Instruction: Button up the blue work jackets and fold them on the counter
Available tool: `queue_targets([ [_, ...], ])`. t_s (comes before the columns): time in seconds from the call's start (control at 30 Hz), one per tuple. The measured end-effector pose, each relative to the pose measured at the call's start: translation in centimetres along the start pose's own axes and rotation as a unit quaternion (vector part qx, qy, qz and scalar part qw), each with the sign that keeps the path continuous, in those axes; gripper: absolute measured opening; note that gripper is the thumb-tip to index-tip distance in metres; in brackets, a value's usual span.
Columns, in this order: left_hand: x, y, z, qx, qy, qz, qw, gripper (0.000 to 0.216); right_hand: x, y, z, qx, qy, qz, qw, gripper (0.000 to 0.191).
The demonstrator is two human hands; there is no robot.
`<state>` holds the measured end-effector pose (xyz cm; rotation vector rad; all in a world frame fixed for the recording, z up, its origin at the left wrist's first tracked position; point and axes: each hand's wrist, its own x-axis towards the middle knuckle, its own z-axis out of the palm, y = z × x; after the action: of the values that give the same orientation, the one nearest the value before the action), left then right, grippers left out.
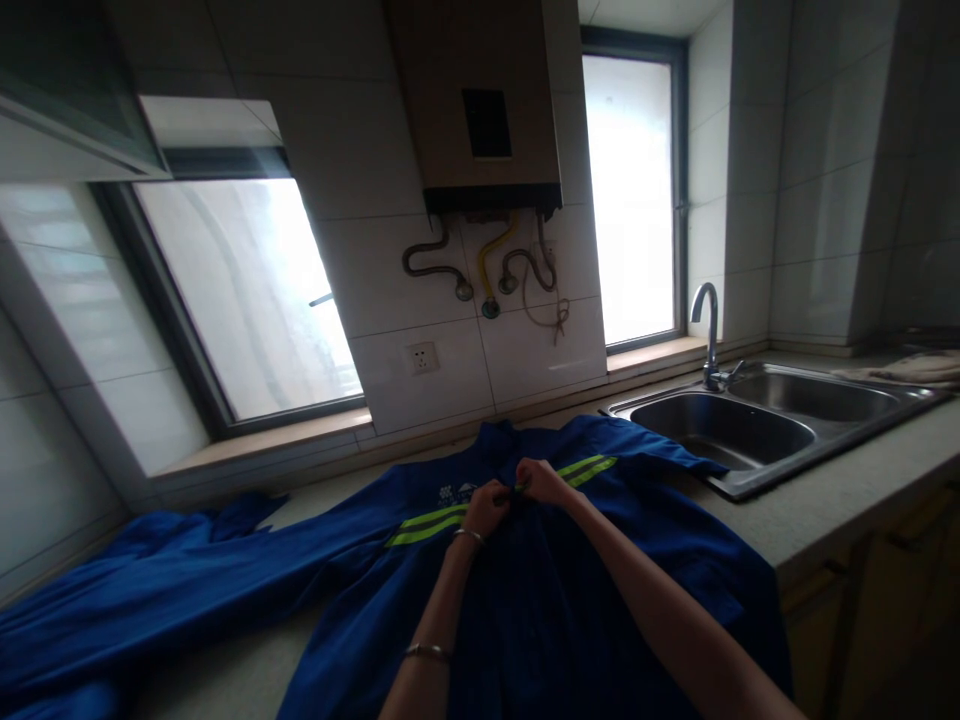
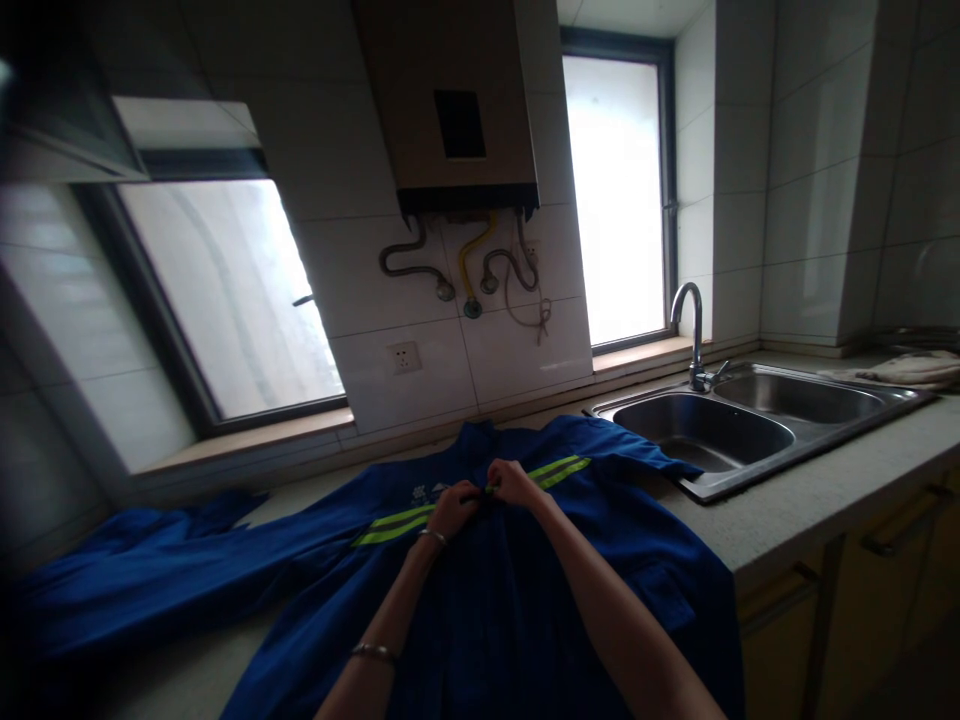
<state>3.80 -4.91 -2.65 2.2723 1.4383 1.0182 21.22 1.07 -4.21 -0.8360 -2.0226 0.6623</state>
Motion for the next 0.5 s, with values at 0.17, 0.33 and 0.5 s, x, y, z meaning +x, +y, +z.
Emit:
queue_targets([
  [0.17, 0.1, 0.1, -0.3, -0.008, 0.005, 0.001, 1.000, 0.016, 0.0, -0.1, -0.1, 0.015, -0.003, 0.004, 1.000, 0.031],
  [0.33, 0.4, -0.5, 0.3, -0.012, 0.059, -0.029, 0.998, 0.014, 0.2, -0.1, -0.1, 0.039, -0.001, 0.017, 0.999, 0.035],
  [0.5, 0.7, -0.7, 1.1, -0.023, 0.097, -0.071, 0.993, 0.013, 0.6, 0.1, -0.1, 0.059, 0.003, 0.026, 0.998, 0.036],
])
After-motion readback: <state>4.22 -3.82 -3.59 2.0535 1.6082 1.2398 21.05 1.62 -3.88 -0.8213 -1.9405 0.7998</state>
